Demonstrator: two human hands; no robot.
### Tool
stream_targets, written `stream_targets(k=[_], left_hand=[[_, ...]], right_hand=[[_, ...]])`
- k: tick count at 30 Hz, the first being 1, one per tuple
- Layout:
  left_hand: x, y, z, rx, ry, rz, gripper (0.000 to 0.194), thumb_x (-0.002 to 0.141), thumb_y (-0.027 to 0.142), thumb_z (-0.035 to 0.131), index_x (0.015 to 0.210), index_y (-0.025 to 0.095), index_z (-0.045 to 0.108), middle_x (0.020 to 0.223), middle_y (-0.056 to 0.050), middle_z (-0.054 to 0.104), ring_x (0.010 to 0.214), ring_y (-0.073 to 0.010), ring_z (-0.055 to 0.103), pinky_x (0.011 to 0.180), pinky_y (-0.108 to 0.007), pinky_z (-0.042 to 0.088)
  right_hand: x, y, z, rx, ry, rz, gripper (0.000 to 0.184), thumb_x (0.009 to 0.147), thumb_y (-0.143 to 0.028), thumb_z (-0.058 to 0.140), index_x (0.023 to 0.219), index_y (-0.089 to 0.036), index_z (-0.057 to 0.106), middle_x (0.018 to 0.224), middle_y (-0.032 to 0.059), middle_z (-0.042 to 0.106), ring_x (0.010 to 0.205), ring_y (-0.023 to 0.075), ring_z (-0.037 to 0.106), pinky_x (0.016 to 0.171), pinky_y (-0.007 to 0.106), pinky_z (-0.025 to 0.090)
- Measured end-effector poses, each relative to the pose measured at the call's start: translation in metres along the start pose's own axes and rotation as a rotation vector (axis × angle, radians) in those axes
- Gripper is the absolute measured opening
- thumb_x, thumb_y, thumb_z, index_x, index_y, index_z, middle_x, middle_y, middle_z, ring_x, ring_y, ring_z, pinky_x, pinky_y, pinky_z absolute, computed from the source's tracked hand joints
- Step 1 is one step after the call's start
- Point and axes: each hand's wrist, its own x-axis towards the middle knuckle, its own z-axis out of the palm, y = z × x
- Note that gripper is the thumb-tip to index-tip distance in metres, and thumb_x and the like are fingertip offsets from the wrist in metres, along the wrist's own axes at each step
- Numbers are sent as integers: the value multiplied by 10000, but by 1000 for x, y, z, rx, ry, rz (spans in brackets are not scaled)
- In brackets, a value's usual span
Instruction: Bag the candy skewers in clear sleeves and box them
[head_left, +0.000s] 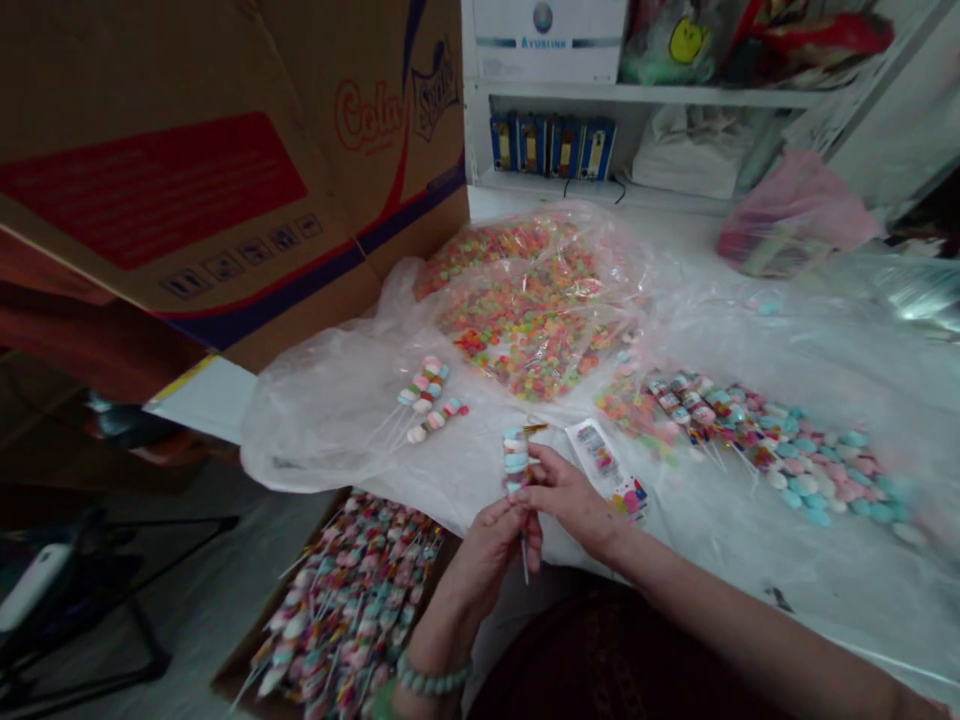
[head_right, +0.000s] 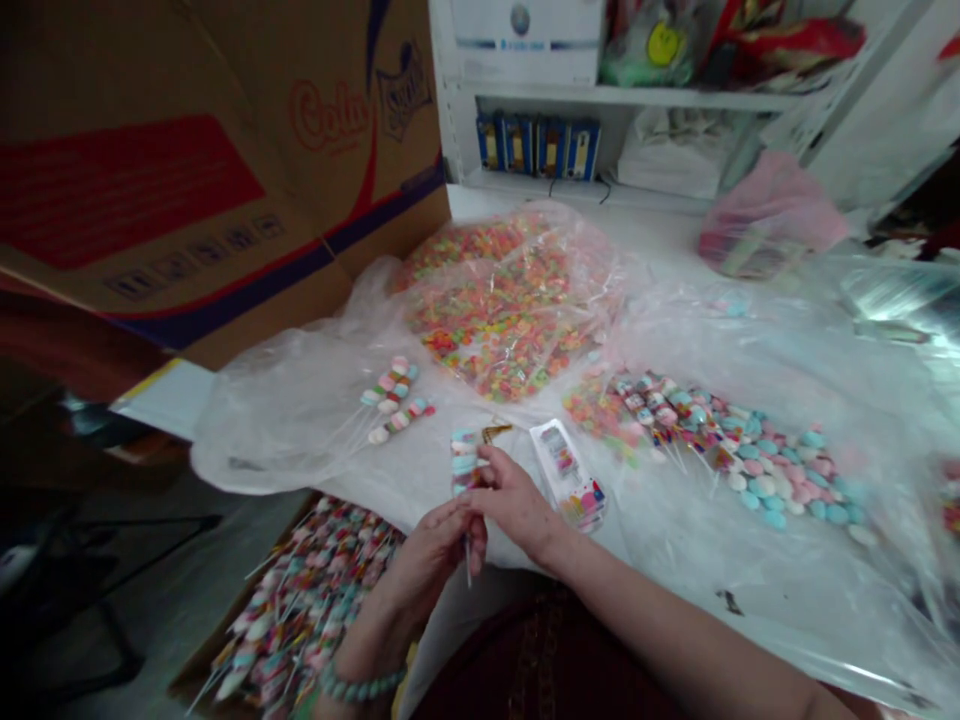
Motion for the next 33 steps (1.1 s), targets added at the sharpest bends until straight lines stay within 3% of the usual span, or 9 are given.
stream_targets(k=[2,6,10,13,15,19,22,25,33], left_hand=[[2,-2,-1,-67,36,-95,395,719,528,654,714,136,604,510,11,533,373,-95,426,400,-223,318],[8,-8,-12,-19,443,23,381,635,481,719,716,125,610,485,45,503,319,-47,334,347,-192,222],[12,-9,-30,-46,574,95,362,638,472,703,651,141,555,444,81,403,351,-20,257,363,-164,147],[13,-3,-35,-190,549,36,373,612,473,707,634,169,492,431,102,335,357,-22,216,361,-161,132],[14,1,-36,-234,527,-1,370,607,467,703,627,180,471,420,107,312,348,-26,198,351,-168,123],[17,6,-35,-261,500,-33,322,625,439,669,613,182,476,396,102,303,326,-31,182,336,-181,109],[21,8,-33,-283,522,-20,297,640,418,659,619,177,487,400,101,311,317,-28,193,336,-181,111],[25,9,-20,-286,511,13,307,632,419,687,656,171,506,419,105,336,309,-24,212,334,-179,115],[28,0,29,-233,348,95,402,656,462,716,595,165,453,445,95,356,338,-14,259,347,-168,153]], right_hand=[[10,2,12,116,16,47,236,634,-246,659,838,-184,558,723,-20,591,573,109,493,524,219,391],[30,8,20,-30,153,-25,176,675,-241,642,805,-178,542,707,-23,585,632,128,536,597,239,433],[63,-1,-3,-764,43,-228,184,878,-207,446,901,-173,626,847,43,635,789,179,579,695,280,449],[96,-8,-28,-1447,-60,-472,235,830,-59,462,900,-157,664,995,103,627,982,227,531,830,317,418],[113,-8,-40,-1612,-147,-511,209,810,-39,493,823,-147,671,999,118,619,1004,243,510,841,323,407],[123,-10,-54,-1628,-140,-565,200,849,-70,496,771,-156,659,938,89,618,917,207,528,764,276,409],[105,-17,-54,-1450,39,-623,216,893,-115,468,792,-171,651,876,61,620,826,172,549,732,251,406],[69,-22,-36,-1306,183,-688,214,900,-126,453,799,-182,633,800,44,614,777,166,557,715,253,395],[10,-6,1,-1449,215,-811,248,877,-97,428,686,-173,568,693,62,553,691,194,492,634,298,337]])
